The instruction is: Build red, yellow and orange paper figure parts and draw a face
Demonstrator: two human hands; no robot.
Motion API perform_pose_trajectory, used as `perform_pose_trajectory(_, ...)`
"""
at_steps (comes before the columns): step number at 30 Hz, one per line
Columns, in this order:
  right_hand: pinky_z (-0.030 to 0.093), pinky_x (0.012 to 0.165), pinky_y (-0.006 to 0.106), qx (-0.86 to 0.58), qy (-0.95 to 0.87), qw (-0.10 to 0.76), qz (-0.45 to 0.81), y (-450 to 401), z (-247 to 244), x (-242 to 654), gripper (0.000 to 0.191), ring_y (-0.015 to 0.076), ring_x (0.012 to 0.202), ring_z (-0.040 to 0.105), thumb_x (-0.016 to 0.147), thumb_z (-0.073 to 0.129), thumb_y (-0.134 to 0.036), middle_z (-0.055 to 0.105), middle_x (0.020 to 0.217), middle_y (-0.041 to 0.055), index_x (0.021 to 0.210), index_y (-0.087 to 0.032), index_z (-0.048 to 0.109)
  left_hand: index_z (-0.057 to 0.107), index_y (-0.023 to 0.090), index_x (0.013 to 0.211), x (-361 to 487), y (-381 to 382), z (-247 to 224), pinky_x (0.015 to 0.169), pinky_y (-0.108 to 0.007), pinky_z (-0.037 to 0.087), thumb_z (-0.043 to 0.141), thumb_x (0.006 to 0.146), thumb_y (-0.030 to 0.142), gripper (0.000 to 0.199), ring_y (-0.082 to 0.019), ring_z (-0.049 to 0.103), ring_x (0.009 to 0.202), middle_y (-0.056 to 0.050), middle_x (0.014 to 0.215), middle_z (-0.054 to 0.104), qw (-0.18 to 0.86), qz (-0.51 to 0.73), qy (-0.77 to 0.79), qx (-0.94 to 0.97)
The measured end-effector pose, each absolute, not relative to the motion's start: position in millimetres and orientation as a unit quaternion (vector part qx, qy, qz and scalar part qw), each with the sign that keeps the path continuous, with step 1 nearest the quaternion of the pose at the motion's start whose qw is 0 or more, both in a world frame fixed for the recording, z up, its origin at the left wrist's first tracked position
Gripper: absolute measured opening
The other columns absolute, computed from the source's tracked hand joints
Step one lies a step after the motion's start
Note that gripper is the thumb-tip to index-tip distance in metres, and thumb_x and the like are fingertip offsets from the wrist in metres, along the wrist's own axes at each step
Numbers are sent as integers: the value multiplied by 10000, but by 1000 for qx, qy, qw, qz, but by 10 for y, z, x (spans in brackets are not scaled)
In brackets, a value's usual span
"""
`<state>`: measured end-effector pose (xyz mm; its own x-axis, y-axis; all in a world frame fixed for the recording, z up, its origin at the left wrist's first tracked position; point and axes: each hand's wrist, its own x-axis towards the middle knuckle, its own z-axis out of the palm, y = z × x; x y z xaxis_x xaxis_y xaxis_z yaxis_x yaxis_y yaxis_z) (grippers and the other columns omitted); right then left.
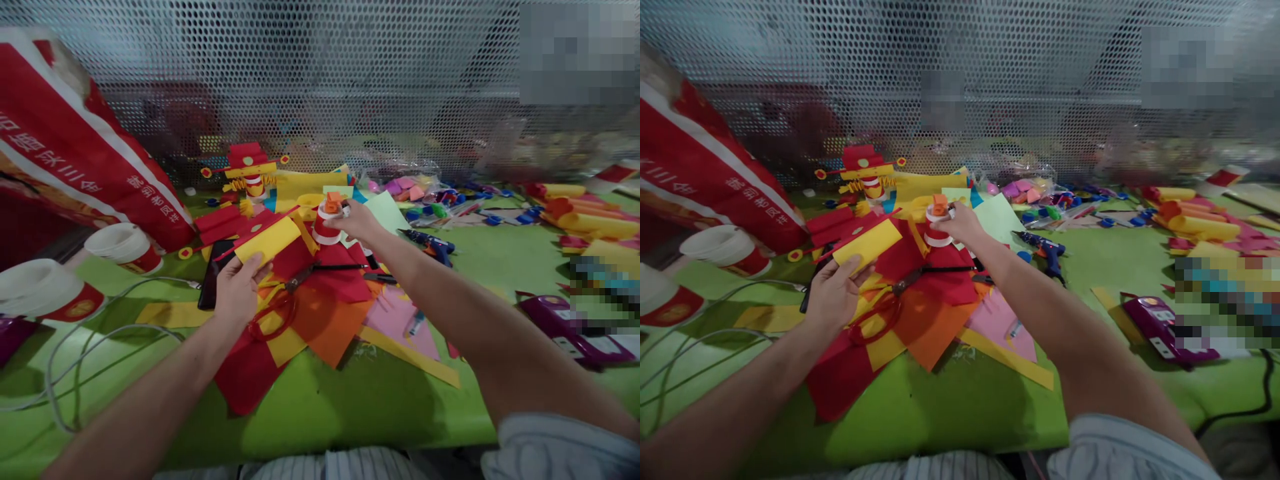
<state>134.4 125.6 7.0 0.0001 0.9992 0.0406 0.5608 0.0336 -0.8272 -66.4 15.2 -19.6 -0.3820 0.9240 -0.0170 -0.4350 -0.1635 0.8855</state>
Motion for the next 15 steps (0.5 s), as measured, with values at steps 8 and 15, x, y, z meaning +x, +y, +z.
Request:
perform_pose_trajectory(8, 512, 536, 332, -603, -641, 375, 292, 1192, 48, 1424, 687, 213, 751, 597, 524, 742, -394, 561, 1135, 136, 1133, -166, 519, 652, 163, 650, -610, 99, -201, 589, -271, 518, 778, 506, 235, 205, -161, 655, 624, -7, 685, 677, 497, 674, 458, 298)
perform_pose_trajectory(15, 432, 389, 258, -448, -553, 604, 358, 433, 296, 1709, 141, 33, 307, 358, 711, 631, -333, 634, 715, -19, 718, -205, 572, 656, 145, 632, -529, 22, -176, 599, -300, 541, 813, 480, 279, 257, -171, 651, 579, 4, 650, 659, 523, 668, 443, 289)
